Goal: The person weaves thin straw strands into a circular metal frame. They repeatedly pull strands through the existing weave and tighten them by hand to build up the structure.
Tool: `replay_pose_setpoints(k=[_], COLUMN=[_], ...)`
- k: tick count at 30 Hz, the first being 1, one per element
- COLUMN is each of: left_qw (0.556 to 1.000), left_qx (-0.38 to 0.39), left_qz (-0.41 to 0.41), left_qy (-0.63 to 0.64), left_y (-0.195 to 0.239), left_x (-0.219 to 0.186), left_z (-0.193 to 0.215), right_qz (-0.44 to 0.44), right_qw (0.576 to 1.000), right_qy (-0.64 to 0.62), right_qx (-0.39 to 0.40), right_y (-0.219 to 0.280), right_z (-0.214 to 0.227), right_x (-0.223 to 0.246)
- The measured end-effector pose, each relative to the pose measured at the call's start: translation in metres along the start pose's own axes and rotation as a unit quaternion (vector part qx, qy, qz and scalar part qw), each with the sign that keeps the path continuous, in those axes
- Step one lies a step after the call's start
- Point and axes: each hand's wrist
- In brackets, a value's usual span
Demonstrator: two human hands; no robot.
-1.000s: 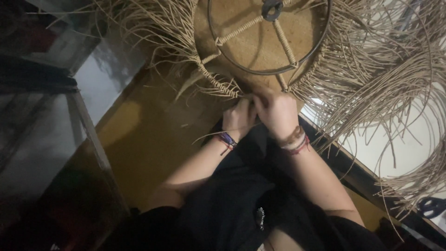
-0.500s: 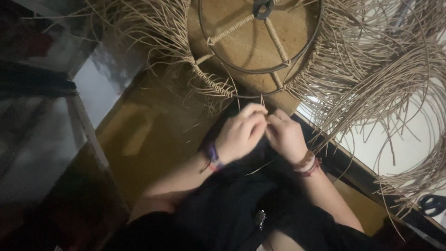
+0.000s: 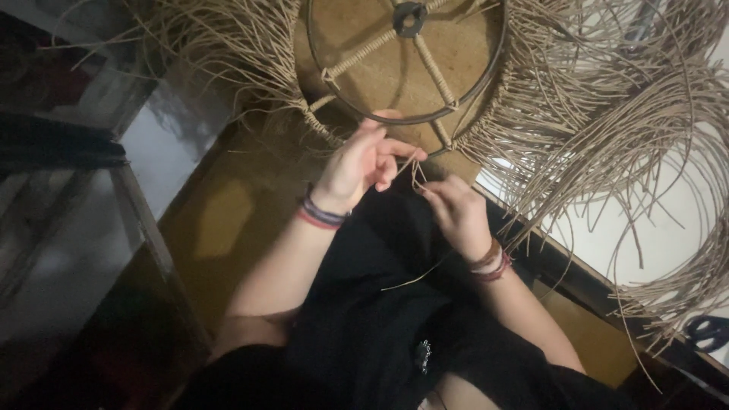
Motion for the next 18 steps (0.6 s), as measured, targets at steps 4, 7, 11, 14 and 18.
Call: replay_pose_setpoints(k=[4,7,11,14,18], left_qw=[0.997,0.992,0.906,0.798,0.669], left_qx=[0.033,-0.017,-0.059,-0.024,0.048], left_qz=[-0.039,-0.122,-0.299,-0.329,-0.369], left_qy=[0.06,-0.01,-0.293,-0.505,-0.643], left_y=[0.035,0.062,0.071,0.064,0.058], left_x=[0.029,0.016,0.003,0.033,0.045], left_z=[0.024,0.011,-0.011,0.006,0.042], right_qz=[-0.025,-0.018,-0.112,-0.206,-0.24], right_qw=[0.995,0.991,0.978,0.935,0.891], right_qy=[-0.026,0.035,-0.094,-0.246,-0.363], right_qx=[0.093,0.13,0.149,0.153,0.127], right_y=[-0.012,-0.017,-0.016,-0.006,-0.002], right_z=[0.015,0.018,0.006,-0.013,-0.011], right_x=[-0.001,0.004,0.011,0.007,0.015])
Point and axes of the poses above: each hand's wrist, its own y-axis away from the middle knuckle, its own z-axis out of the back of the hand, x = y × z, and after that the axes turned 15 degrees about y, right-handed
